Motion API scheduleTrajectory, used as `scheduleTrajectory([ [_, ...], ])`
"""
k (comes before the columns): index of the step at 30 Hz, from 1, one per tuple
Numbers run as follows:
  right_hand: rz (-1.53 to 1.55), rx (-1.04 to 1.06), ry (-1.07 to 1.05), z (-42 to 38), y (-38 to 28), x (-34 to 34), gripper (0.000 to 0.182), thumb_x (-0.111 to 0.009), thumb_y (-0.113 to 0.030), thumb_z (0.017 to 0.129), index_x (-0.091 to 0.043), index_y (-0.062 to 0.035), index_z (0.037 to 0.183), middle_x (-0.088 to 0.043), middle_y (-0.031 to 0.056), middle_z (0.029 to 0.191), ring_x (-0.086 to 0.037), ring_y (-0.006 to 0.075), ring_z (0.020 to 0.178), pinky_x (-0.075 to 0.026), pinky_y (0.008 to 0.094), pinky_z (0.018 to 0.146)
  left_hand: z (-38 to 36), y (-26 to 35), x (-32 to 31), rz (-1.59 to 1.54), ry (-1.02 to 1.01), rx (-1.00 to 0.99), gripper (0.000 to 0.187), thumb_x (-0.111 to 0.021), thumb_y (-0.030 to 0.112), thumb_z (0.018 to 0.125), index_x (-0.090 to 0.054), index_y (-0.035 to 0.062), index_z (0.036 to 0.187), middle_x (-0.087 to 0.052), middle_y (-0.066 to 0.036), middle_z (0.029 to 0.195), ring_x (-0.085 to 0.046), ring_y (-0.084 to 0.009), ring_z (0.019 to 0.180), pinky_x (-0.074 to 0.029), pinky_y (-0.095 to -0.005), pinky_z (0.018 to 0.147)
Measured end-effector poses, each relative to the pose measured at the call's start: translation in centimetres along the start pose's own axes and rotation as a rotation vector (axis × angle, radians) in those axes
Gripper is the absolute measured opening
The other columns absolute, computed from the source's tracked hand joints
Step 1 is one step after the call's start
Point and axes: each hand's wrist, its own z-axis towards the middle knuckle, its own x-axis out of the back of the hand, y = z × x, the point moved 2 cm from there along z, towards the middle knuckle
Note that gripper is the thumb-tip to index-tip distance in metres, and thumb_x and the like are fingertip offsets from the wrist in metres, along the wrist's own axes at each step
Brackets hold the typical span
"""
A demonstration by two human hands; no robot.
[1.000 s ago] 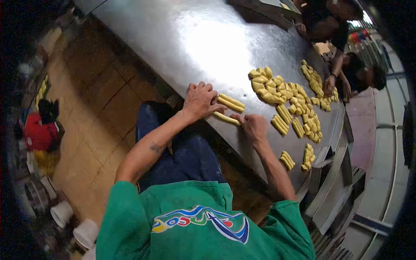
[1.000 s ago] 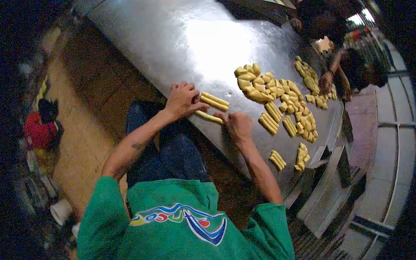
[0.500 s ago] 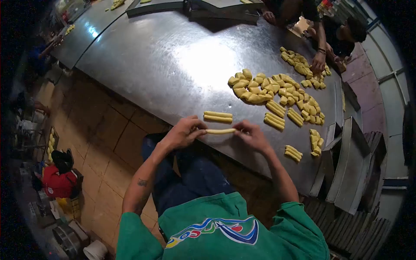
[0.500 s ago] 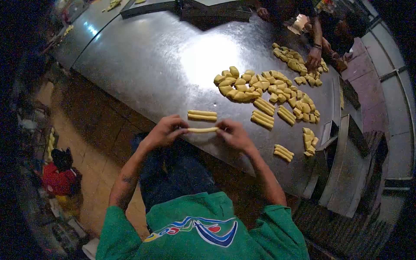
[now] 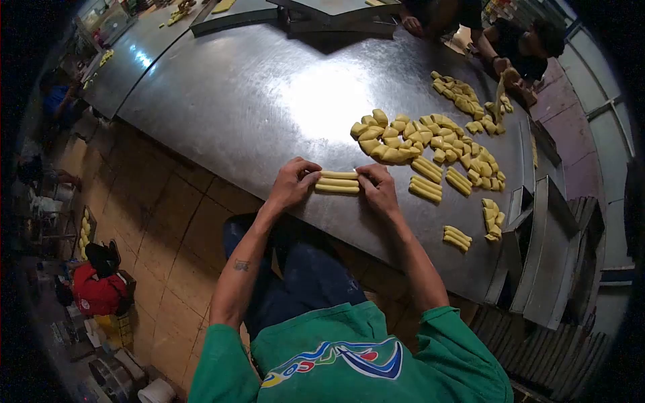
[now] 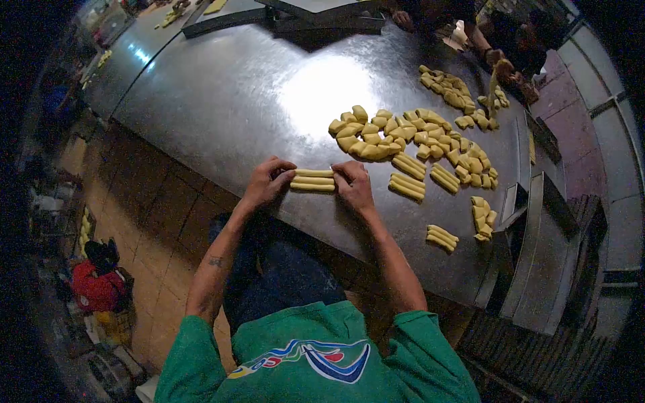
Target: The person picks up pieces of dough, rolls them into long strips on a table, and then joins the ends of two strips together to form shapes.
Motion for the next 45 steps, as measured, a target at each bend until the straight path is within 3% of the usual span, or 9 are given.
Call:
scheduleTrajectory([
  [9, -0.096, 0.088, -0.172, 0.8, 0.1, 1.0, 0.019, -0.064, -0.008, 0.077, -0.07, -0.0028, 0.094, -0.066, 0.0119, 0.093, -0.06, 0.0282, 0.092, -0.046, 0.0367, 0.089, 0.4, -1.2, 0.1, 0.072, -0.084, -0.067, 0.022, -0.064, 0.016, 0.092, -0.069, 0.0016, 0.107, -0.06, -0.01, 0.099, -0.061, -0.0199, 0.083, -0.052, -0.0315, 0.079],
  [17, -0.344, 0.26, -0.431, 1.3, -3.5, -0.3, 0.049, -0.076, -0.031, 0.072, -0.061, -0.0065, 0.112, -0.058, 0.0123, 0.111, -0.053, 0.0308, 0.105, -0.042, 0.0414, 0.092, 0.3, 0.1, -0.3, 0.296, -0.13, -0.377, 0.057, -0.084, 0.027, 0.07, -0.063, 0.0061, 0.119, -0.06, -0.011, 0.099, -0.057, -0.0263, 0.096, -0.048, -0.0355, 0.085],
  [25, -0.477, 0.271, -0.458, 0.8, -3.1, 0.0, 0.049, -0.075, -0.035, 0.076, -0.058, -0.0086, 0.114, -0.056, 0.0136, 0.108, -0.051, 0.0328, 0.107, -0.04, 0.0439, 0.091, 0.0, -0.1, -0.4, 0.231, -0.065, -0.357, 0.049, -0.084, 0.027, 0.071, -0.067, 0.0067, 0.112, -0.062, -0.01, 0.093, -0.06, -0.0239, 0.084, -0.05, -0.0344, 0.074],
  [28, -0.608, 0.354, -0.546, 0.8, -1.8, -0.2, 0.046, -0.072, -0.039, 0.08, -0.057, -0.0088, 0.111, -0.055, 0.012, 0.1, -0.052, 0.0311, 0.099, -0.036, 0.0472, 0.085, 1.1, 1.5, 0.2, 0.269, -0.272, -0.145, 0.049, -0.084, 0.023, 0.072, -0.066, 0.0071, 0.114, -0.063, -0.01, 0.09, -0.062, -0.0245, 0.078, -0.051, -0.0345, 0.074],
  [31, -0.611, 0.278, -0.65, -1.1, -4.9, 2.2, 0.045, -0.073, -0.035, 0.082, -0.056, -0.0067, 0.112, -0.06, 0.0096, 0.1, -0.059, 0.0258, 0.095, -0.044, 0.043, 0.083, -0.7, 3.2, 0.3, 0.222, -0.399, -0.076, 0.044, -0.082, 0.02, 0.075, -0.066, 0.003, 0.112, -0.067, -0.01, 0.09, -0.065, -0.0222, 0.079, -0.053, -0.0328, 0.074],
  [33, 0.344, -0.366, -0.586, -2.6, -6.1, 4.3, 0.04, -0.073, -0.029, 0.085, -0.056, -0.0052, 0.111, -0.064, 0.0061, 0.101, -0.063, 0.0179, 0.089, -0.05, 0.0328, 0.078, -2.2, 4.0, -1.3, -0.469, -0.325, 0.155, 0.037, -0.078, 0.017, 0.081, -0.066, -0.0022, 0.11, -0.069, -0.01, 0.094, -0.066, -0.0185, 0.088, -0.054, -0.0305, 0.076],
  [34, 0.48, -0.459, -0.479, -3.0, -7.7, 5.1, 0.032, -0.075, -0.019, 0.084, -0.059, -0.0031, 0.107, -0.062, 0.0022, 0.096, -0.059, 0.0096, 0.084, -0.048, 0.0239, 0.071, -2.5, 4.6, -2.0, -0.46, -0.269, 0.176, 0.036, -0.077, 0.013, 0.08, -0.066, -0.0055, 0.108, -0.069, -0.01, 0.096, -0.066, -0.0149, 0.086, -0.054, -0.0264, 0.074],
  [38, 0.363, -0.584, -0.074, -5.4, -3.7, 7.7, 0.027, -0.073, -0.019, 0.086, -0.065, 0.0016, 0.102, -0.067, 0.0071, 0.088, -0.065, 0.0138, 0.083, -0.054, 0.0295, 0.073, -3.8, 5.9, -5.9, -0.624, -0.357, 0.409, 0.036, -0.073, 0.015, 0.087, -0.063, -0.0063, 0.114, -0.069, -0.012, 0.101, -0.067, -0.0161, 0.086, -0.055, -0.0269, 0.076],
  [45, 0.124, -0.476, -0.039, -4.1, -10.0, 21.9, 0.027, -0.073, -0.011, 0.084, -0.067, 0.0018, 0.107, -0.07, 0.0086, 0.093, -0.065, 0.0129, 0.079, -0.052, 0.0262, 0.073, -4.7, 5.3, -8.3, -0.93, -0.335, 0.432, 0.033, -0.067, 0.018, 0.092, -0.063, -0.0065, 0.113, -0.068, -0.015, 0.103, -0.069, -0.0206, 0.088, -0.058, -0.0306, 0.08],
])
